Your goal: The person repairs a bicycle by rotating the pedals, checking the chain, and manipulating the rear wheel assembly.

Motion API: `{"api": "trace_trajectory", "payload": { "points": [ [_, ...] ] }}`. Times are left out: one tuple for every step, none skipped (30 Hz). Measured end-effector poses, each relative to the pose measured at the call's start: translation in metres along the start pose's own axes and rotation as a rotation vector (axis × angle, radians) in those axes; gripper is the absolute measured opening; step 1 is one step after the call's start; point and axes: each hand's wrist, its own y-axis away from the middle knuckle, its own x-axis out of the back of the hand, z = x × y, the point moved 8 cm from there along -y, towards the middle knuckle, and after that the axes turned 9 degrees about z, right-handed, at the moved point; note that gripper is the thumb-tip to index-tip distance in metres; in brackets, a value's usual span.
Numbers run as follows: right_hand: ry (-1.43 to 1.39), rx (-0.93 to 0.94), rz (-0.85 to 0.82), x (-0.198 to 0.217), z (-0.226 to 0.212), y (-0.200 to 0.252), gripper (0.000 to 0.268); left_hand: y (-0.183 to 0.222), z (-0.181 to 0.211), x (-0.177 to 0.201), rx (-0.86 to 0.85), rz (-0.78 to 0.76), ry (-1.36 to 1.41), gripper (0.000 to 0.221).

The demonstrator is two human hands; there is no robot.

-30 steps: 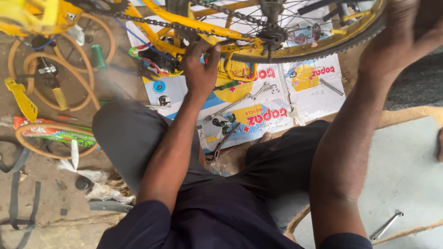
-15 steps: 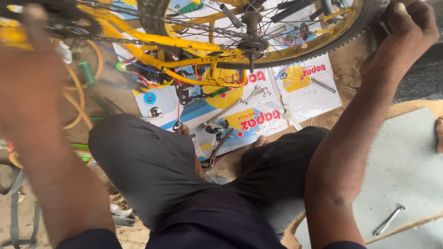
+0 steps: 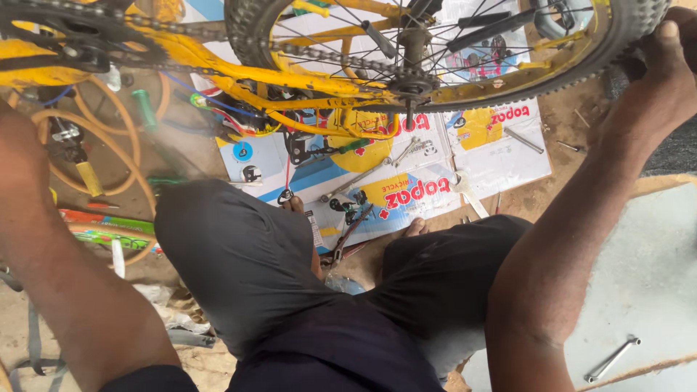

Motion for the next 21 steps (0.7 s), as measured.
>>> {"api": "trace_trajectory", "payload": {
  "points": [
    [-0.003, 0.018, -0.005, 0.002, 0.0, 0.0, 0.02, 0.005, -0.002, 0.001, 0.024, -0.008, -0.008, 0.035],
    [-0.004, 0.036, 0.002, 0.001, 0.0, -0.002, 0.02, 0.012, -0.006, 0.009, 0.051, -0.003, -0.033, 0.035],
    [-0.008, 0.052, 0.002, -0.001, -0.001, -0.002, 0.02, 0.02, -0.009, 0.015, 0.082, -0.002, -0.052, 0.035],
    [-0.016, 0.076, 0.012, -0.002, -0.002, -0.004, 0.02, 0.024, 0.005, 0.015, -0.105, -0.009, -0.191, 0.035],
    [-0.027, 0.098, 0.015, -0.005, -0.002, -0.004, 0.021, 0.033, 0.019, 0.012, -0.348, 0.017, -0.396, 0.036],
    [-0.002, 0.105, 0.029, -0.003, -0.001, -0.005, 0.022, 0.046, 0.034, 0.005, -0.65, 0.104, -0.643, 0.041],
    [0.023, 0.113, 0.043, -0.001, 0.002, -0.007, 0.023, 0.043, 0.024, 0.0, -0.579, 0.055, -0.512, 0.038],
    [0.078, 0.105, 0.056, 0.002, 0.008, -0.011, 0.026, 0.046, 0.011, -0.006, -0.499, 0.004, -0.386, 0.035],
    [0.132, 0.097, 0.07, 0.006, 0.015, -0.014, 0.03, 0.052, -0.002, -0.012, -0.449, -0.03, -0.311, 0.034],
    [0.082, 0.082, 0.043, 0.008, 0.025, -0.016, 0.031, 0.054, -0.014, -0.014, -0.401, -0.052, -0.243, 0.032],
    [0.031, 0.067, 0.017, 0.014, 0.034, -0.019, 0.031, 0.058, -0.022, -0.017, -0.384, -0.061, -0.227, 0.031],
    [-0.002, 0.058, 0.014, 0.02, 0.045, -0.022, 0.032, 0.058, -0.027, -0.02, -0.376, -0.068, -0.208, 0.03],
    [-0.035, 0.037, 0.001, 0.023, 0.058, -0.023, 0.033, 0.058, -0.03, -0.024, -0.368, -0.076, -0.19, 0.029],
    [-0.034, 0.022, 0.005, 0.029, 0.067, -0.024, 0.034, 0.062, -0.031, -0.03, -0.357, -0.093, -0.164, 0.028],
    [-0.033, 0.019, 0.017, 0.034, 0.073, -0.023, 0.032, 0.063, -0.032, -0.034, -0.346, -0.109, -0.139, 0.026],
    [-0.033, 0.02, 0.025, 0.035, 0.073, -0.025, 0.03, 0.065, -0.03, -0.036, -0.349, -0.108, -0.125, 0.027],
    [-0.034, 0.032, 0.042, 0.034, 0.068, -0.022, 0.028, 0.066, -0.028, -0.037, -0.353, -0.107, -0.112, 0.027],
    [-0.023, 0.048, 0.034, 0.026, 0.059, -0.018, 0.029, 0.066, -0.026, -0.036, -0.357, -0.104, -0.102, 0.027],
    [-0.012, 0.064, 0.027, 0.017, 0.047, -0.013, 0.03, 0.067, -0.026, -0.035, -0.329, -0.102, -0.095, 0.027],
    [0.017, 0.085, 0.004, 0.009, 0.032, -0.008, 0.037, 0.068, -0.026, -0.035, -0.304, -0.106, -0.084, 0.028],
    [0.046, 0.106, -0.02, -0.001, 0.017, -0.004, 0.045, 0.069, -0.027, -0.036, -0.279, -0.11, -0.074, 0.028]
  ]
}}
